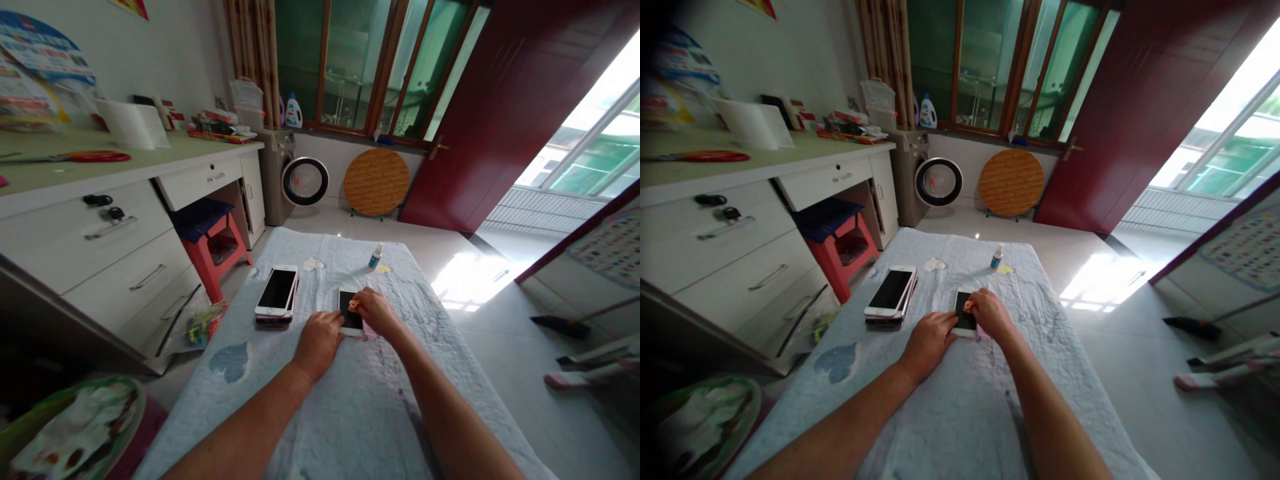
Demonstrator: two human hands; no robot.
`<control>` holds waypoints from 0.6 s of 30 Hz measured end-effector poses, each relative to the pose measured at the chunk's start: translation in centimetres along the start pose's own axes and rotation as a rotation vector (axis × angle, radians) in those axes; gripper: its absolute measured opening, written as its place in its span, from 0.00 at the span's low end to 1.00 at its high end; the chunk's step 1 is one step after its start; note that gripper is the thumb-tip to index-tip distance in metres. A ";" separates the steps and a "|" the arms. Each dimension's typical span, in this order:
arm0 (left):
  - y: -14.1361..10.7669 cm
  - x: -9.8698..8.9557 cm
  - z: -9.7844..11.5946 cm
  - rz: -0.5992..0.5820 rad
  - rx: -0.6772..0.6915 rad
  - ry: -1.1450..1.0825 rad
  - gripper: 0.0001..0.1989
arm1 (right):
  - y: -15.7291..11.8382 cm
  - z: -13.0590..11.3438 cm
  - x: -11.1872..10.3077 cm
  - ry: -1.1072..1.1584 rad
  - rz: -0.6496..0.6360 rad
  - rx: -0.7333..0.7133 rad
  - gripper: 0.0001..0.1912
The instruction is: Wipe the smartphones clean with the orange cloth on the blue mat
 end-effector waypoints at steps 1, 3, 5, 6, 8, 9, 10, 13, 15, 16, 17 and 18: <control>0.0 0.0 -0.1 0.001 0.010 0.007 0.11 | 0.6 0.5 0.0 -0.032 0.020 0.016 0.09; 0.0 0.0 -0.2 0.004 0.015 0.014 0.11 | 2.0 1.2 0.0 -0.089 0.040 0.048 0.09; 0.0 0.2 -0.3 0.002 0.019 0.016 0.12 | 3.4 1.5 0.1 -0.133 0.058 0.088 0.10; 0.0 0.2 -0.3 0.002 0.023 0.018 0.12 | 4.0 1.5 0.2 -0.147 0.068 0.108 0.10; 0.0 0.4 -0.4 0.003 0.030 0.023 0.12 | 4.8 1.3 0.6 -0.152 0.084 0.130 0.11; 0.0 0.4 -0.4 0.005 0.031 0.023 0.12 | 5.1 1.0 0.9 -0.143 0.093 0.127 0.10; 0.0 0.5 -0.5 0.006 0.028 0.020 0.12 | 5.2 0.7 1.1 -0.129 0.101 0.114 0.10; 0.0 0.2 -0.4 0.011 0.001 -0.020 0.12 | 4.5 -0.3 1.8 -0.066 0.121 0.048 0.10; -0.1 -0.1 -0.4 0.013 -0.030 -0.052 0.10 | 3.5 -0.8 2.0 -0.016 0.117 0.005 0.10; -0.1 -0.3 -0.4 0.012 -0.046 -0.059 0.08 | 2.9 -1.0 2.1 0.013 0.107 -0.012 0.10; -0.1 -0.4 -0.3 0.010 -0.064 -0.057 0.06 | 2.3 -1.1 2.1 0.046 0.095 -0.026 0.10; -0.2 -0.5 -0.3 0.007 -0.077 -0.049 0.05 | 1.7 -1.3 2.0 0.081 0.083 -0.037 0.10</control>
Point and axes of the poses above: each hand's wrist, its own y-axis towards the middle knuckle, its own x-axis out of the palm, z = x × y, the point moved 3 cm from there along y, towards the middle knuckle, and after that the axes turned 8 degrees about -x, right-handed, at the moved point
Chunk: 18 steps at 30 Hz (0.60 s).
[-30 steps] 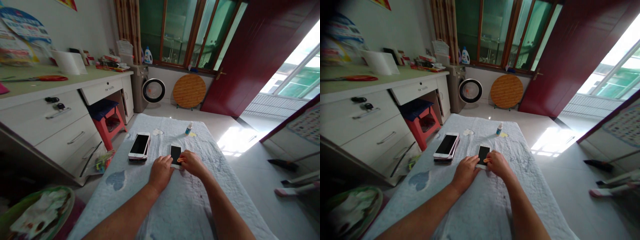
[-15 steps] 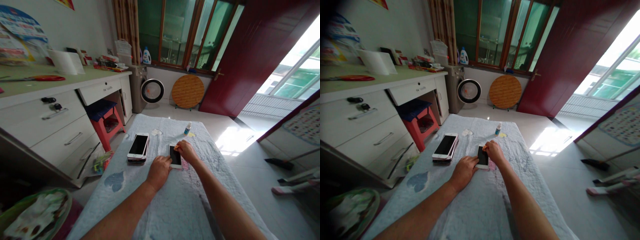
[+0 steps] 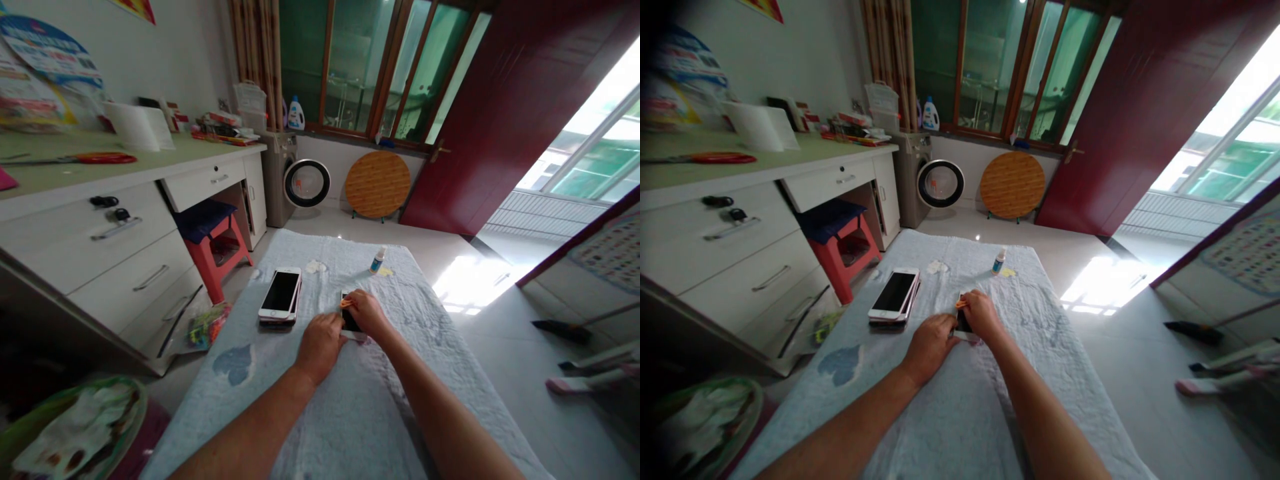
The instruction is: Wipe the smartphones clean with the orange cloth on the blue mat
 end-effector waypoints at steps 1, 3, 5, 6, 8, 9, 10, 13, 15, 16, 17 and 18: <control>0.0 -0.1 0.0 -0.003 -0.009 0.013 0.04 | -0.6 -0.2 -0.2 0.034 -0.012 -0.006 0.11; -0.1 -0.1 0.0 -0.007 -0.011 0.039 0.05 | -1.8 -0.6 -0.6 0.087 -0.036 -0.006 0.12; -0.2 -0.1 0.1 -0.006 0.003 0.057 0.05 | -2.9 -1.1 -1.2 0.116 -0.064 0.006 0.11; -0.2 -0.1 0.2 -0.003 0.011 0.064 0.06 | -3.4 -1.4 -1.6 0.128 -0.079 0.011 0.11; -0.2 -0.1 0.3 0.006 0.027 0.078 0.08 | -4.2 -2.0 -2.2 0.155 -0.125 0.012 0.09; -0.2 -0.1 0.3 0.008 0.033 0.085 0.09 | -4.5 -2.3 -2.5 0.168 -0.148 0.012 0.08; -0.2 -0.1 0.3 0.008 0.035 0.091 0.09 | -4.7 -2.4 -2.8 0.180 -0.172 0.013 0.08; -0.2 0.0 0.2 0.000 0.027 0.101 0.06 | -5.4 -2.2 -3.5 0.203 -0.218 0.028 0.07; -0.2 0.1 0.1 0.005 0.018 0.090 0.04 | -5.7 -1.3 -3.8 0.209 -0.201 0.063 0.07; -0.2 0.2 0.1 0.012 0.021 0.079 0.06 | -5.8 -0.7 -3.9 0.206 -0.175 0.106 0.07; -0.2 0.2 0.1 0.017 0.030 0.066 0.09 | -5.9 -0.1 -4.0 0.202 -0.140 0.163 0.08; -0.2 0.3 0.2 0.019 0.046 0.055 0.12 | -6.0 0.5 -4.0 0.197 -0.105 0.230 0.08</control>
Point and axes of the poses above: each hand's wrist, its own y-axis towards the middle knuckle, its own x-axis out of the palm, z = x × y, the point moved 3 cm from there along y, towards the middle knuckle, and after that the axes turned 8 degrees about -x, right-handed, at the moved point
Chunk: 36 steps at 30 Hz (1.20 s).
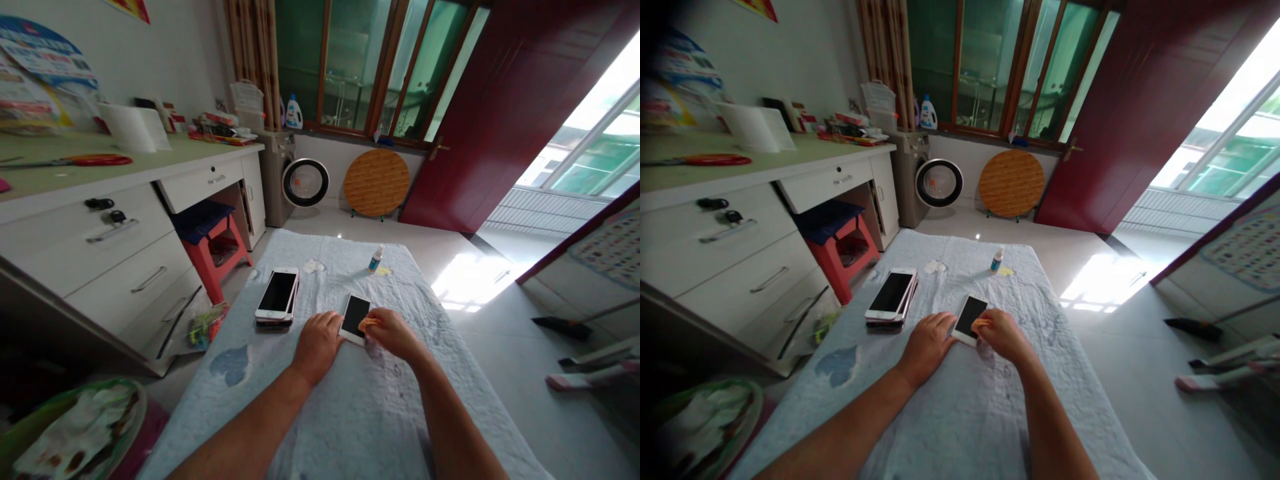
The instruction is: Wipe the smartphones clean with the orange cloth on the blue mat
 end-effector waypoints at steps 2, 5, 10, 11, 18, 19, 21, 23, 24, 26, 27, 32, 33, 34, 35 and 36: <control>0.0 0.2 0.2 -0.012 0.044 -0.019 0.16 | 0.1 0.9 0.0 0.011 0.066 0.119 0.09; -0.1 0.4 0.2 -0.044 0.085 -0.044 0.17 | 0.4 1.0 0.3 0.008 0.132 0.188 0.10; -0.2 0.7 0.1 -0.038 0.109 -0.080 0.28 | 0.7 0.7 0.8 0.086 0.217 0.228 0.10; -0.2 0.8 0.2 -0.032 0.106 -0.079 0.30 | 0.8 0.8 0.9 0.129 0.230 0.237 0.09; 0.7 1.2 0.3 0.021 0.011 -0.055 0.32 | 1.0 0.7 2.7 0.695 0.286 0.142 0.11; 0.8 1.2 0.2 0.031 -0.004 -0.058 0.30 | 1.0 0.6 3.0 0.763 0.286 0.103 0.11; 1.1 1.3 0.1 0.032 -0.027 -0.065 0.27 | 1.2 0.5 3.5 0.844 0.291 0.037 0.10; 1.2 1.3 0.0 0.015 -0.045 -0.079 0.25 | 1.4 0.8 4.0 0.898 0.287 0.001 0.10; 1.3 1.3 0.0 0.008 -0.056 -0.089 0.26 | 1.6 1.0 4.1 0.928 0.287 -0.006 0.09; 1.3 1.3 -0.1 0.002 -0.079 -0.114 0.26 | 1.9 1.7 4.3 0.998 0.283 -0.002 0.09; 1.3 1.2 -0.1 0.000 -0.087 -0.126 0.27 | 2.1 2.0 4.4 1.034 0.279 0.005 0.09; 1.3 1.0 0.0 0.013 -0.131 -0.187 0.29 | 2.7 3.4 4.4 1.124 0.228 0.017 0.10; 1.3 0.9 0.0 0.022 -0.147 -0.203 0.30 | 2.7 3.5 4.3 1.128 0.216 0.012 0.10; 1.3 0.9 0.0 0.027 -0.169 -0.223 0.30 | 2.7 3.6 4.3 1.133 0.204 0.006 0.11; 1.4 0.9 -0.1 0.027 -0.196 -0.250 0.30 | 2.7 3.7 4.2 1.138 0.191 0.003 0.11; 1.4 0.9 -0.1 0.021 -0.231 -0.284 0.30 | 2.7 3.7 4.2 1.144 0.179 0.002 0.11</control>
Point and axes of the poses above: each hand's wrist, its own y-axis towards the middle knuckle, its own x-axis out of the palm, z = x × y, the point moved 3 cm from there along y, towards the middle knuckle, and after that the axes turned 8 degrees about -x, right-handed, at the moved point
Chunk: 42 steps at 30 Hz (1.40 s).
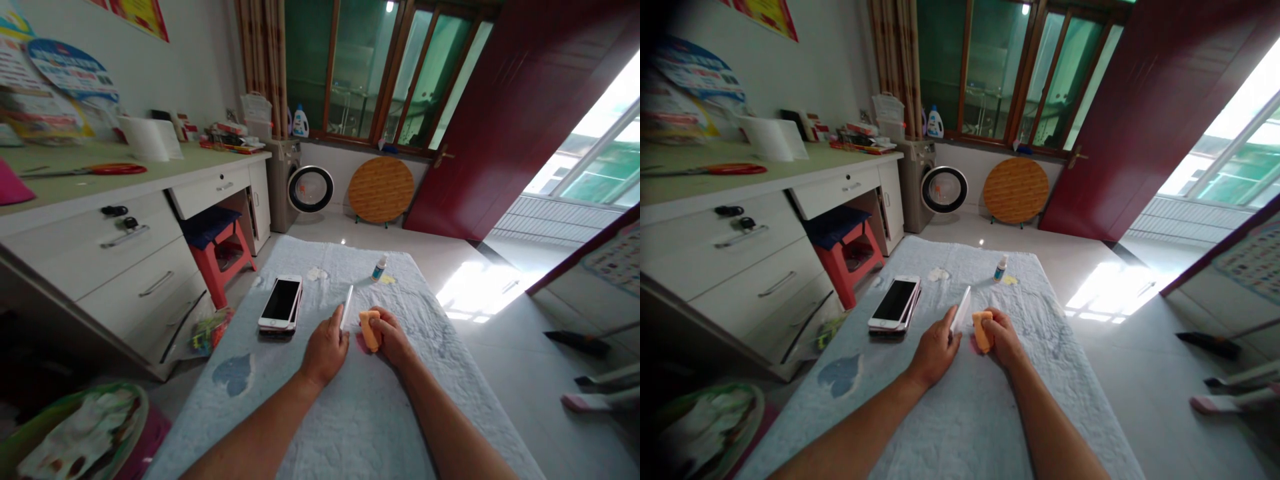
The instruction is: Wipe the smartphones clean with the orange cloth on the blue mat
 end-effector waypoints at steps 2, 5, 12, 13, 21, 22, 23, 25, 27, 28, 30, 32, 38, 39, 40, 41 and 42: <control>0.0 0.0 -0.1 -0.009 -0.078 -0.097 0.31 | 0.0 -0.1 -0.1 0.012 -0.016 0.016 0.11; -0.3 0.0 0.0 0.030 -0.128 -0.280 0.36 | 0.2 -0.2 -0.2 0.032 -0.036 0.039 0.11; -1.2 0.7 -0.1 -0.032 -0.151 -0.265 0.45 | 0.5 0.1 -0.5 0.009 -0.084 0.055 0.11; -1.3 0.7 -0.1 -0.039 -0.128 -0.222 0.45 | 0.4 0.1 -0.4 -0.019 -0.089 0.050 0.12; -1.2 -0.5 -0.3 -0.067 -0.101 0.113 0.41 | 0.2 -1.7 1.8 -0.762 0.048 -0.308 0.12; -1.1 -0.6 -0.3 -0.067 -0.097 0.133 0.40 | 0.2 -1.9 2.1 -0.826 0.057 -0.372 0.12; -1.1 -0.7 -0.3 -0.066 -0.092 0.146 0.40 | 0.2 -2.1 2.5 -0.872 0.054 -0.425 0.11; -1.1 -0.7 -0.4 -0.070 -0.085 0.158 0.39 | 0.4 -2.2 3.0 -0.935 0.029 -0.480 0.10; -1.0 -0.7 -0.5 -0.074 -0.083 0.168 0.37 | 0.5 -2.1 3.3 -1.000 -0.002 -0.482 0.10; -1.0 -0.7 -0.5 -0.077 -0.087 0.176 0.36 | 0.5 -2.0 3.4 -1.039 -0.018 -0.477 0.10; -1.0 -0.9 -0.4 -0.083 -0.094 0.193 0.34 | 0.5 -1.7 3.5 -1.112 -0.060 -0.462 0.11; -1.0 -1.2 -0.2 -0.095 -0.091 0.204 0.32 | 0.4 -1.5 3.6 -1.159 -0.112 -0.449 0.11; -1.0 -1.8 0.2 -0.072 -0.082 0.342 0.29 | -0.8 -2.6 4.6 -1.164 -0.328 -0.412 0.12; -1.0 -1.9 0.1 -0.066 -0.085 0.362 0.29 | -1.1 -3.0 4.8 -1.141 -0.393 -0.398 0.12; -1.0 -1.9 0.0 -0.067 -0.082 0.371 0.30 | -1.4 -3.4 5.1 -1.115 -0.460 -0.379 0.12; -0.9 -1.8 0.0 -0.073 -0.075 0.371 0.29 | -1.8 -3.8 5.2 -1.089 -0.522 -0.356 0.12; -0.9 -1.8 -0.1 -0.084 -0.065 0.367 0.29 | -2.0 -4.1 5.3 -1.063 -0.573 -0.333 0.12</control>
Point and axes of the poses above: each hand's wrist, its own y-axis towards the middle knuckle, its own x-axis out of the palm, z = x × y, the point moved 3 cm from there along y, towards the middle knuckle, and after that the axes turned 8 degrees about -x, right-handed, at the moved point
